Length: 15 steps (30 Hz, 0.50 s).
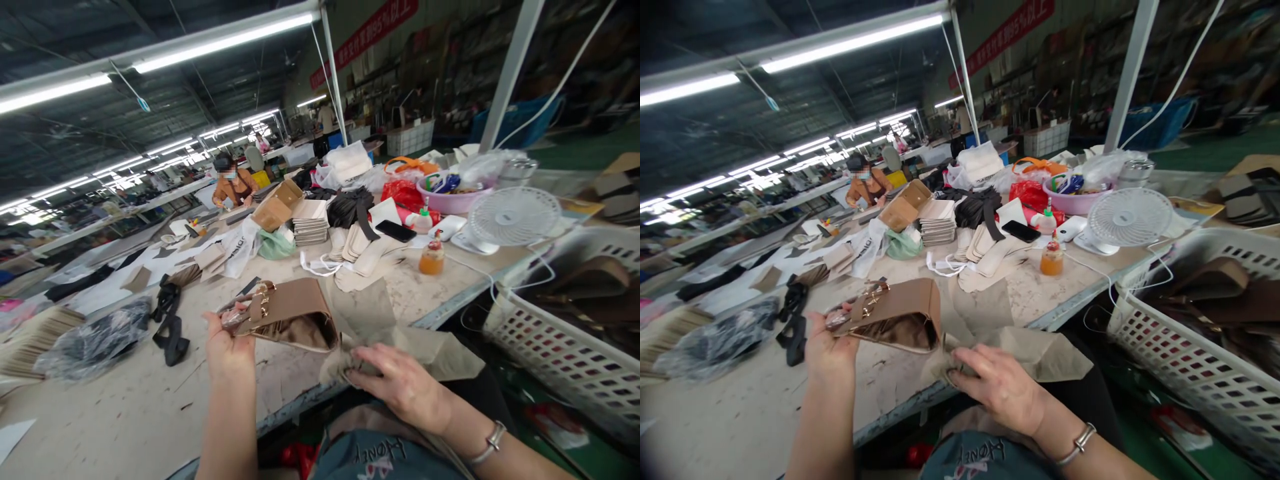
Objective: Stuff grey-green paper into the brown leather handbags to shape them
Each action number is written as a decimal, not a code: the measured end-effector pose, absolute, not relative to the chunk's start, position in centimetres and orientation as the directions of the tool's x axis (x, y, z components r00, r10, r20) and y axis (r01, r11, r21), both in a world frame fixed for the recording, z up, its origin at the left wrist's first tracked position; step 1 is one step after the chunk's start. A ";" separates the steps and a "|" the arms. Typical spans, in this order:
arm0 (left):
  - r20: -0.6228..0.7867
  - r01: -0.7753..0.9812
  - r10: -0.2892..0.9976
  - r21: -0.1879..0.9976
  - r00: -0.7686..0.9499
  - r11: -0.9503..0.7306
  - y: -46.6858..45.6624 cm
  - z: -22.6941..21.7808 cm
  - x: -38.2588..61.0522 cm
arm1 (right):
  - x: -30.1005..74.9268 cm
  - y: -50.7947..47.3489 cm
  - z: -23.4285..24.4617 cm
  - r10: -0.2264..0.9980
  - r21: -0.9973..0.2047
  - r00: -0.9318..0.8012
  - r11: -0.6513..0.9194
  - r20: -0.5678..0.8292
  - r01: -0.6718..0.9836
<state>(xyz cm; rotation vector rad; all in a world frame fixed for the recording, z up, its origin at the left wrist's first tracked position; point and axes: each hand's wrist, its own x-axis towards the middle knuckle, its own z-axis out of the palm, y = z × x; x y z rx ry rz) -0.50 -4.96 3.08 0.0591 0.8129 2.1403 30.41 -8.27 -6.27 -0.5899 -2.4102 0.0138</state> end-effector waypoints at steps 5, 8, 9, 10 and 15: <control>-0.022 -0.514 0.617 0.575 -0.787 -0.636 -5.8 6.3 0.0 | 31.8 -5.8 -9.0 0.655 -0.422 -0.399 0.737 0.642 0.528; 0.130 -0.410 0.576 0.578 -0.807 -0.705 -6.3 6.9 0.9 | 32.9 -3.5 -8.7 0.733 -0.422 -0.236 0.589 0.638 0.689; 0.164 -0.386 0.566 0.578 -0.808 -0.719 -6.3 6.9 1.2 | 33.3 -2.7 -8.4 0.774 -0.438 -0.205 0.531 0.599 0.726; 0.196 -0.364 0.556 0.577 -0.807 -0.731 -6.4 6.9 1.5 | 33.6 -2.0 -8.1 0.819 -0.473 -0.174 0.473 0.546 0.743; 0.352 -0.229 0.496 0.582 -0.794 -0.780 -7.2 6.5 1.9 | 33.3 2.4 -5.3 0.918 -0.675 -0.014 0.301 0.396 0.673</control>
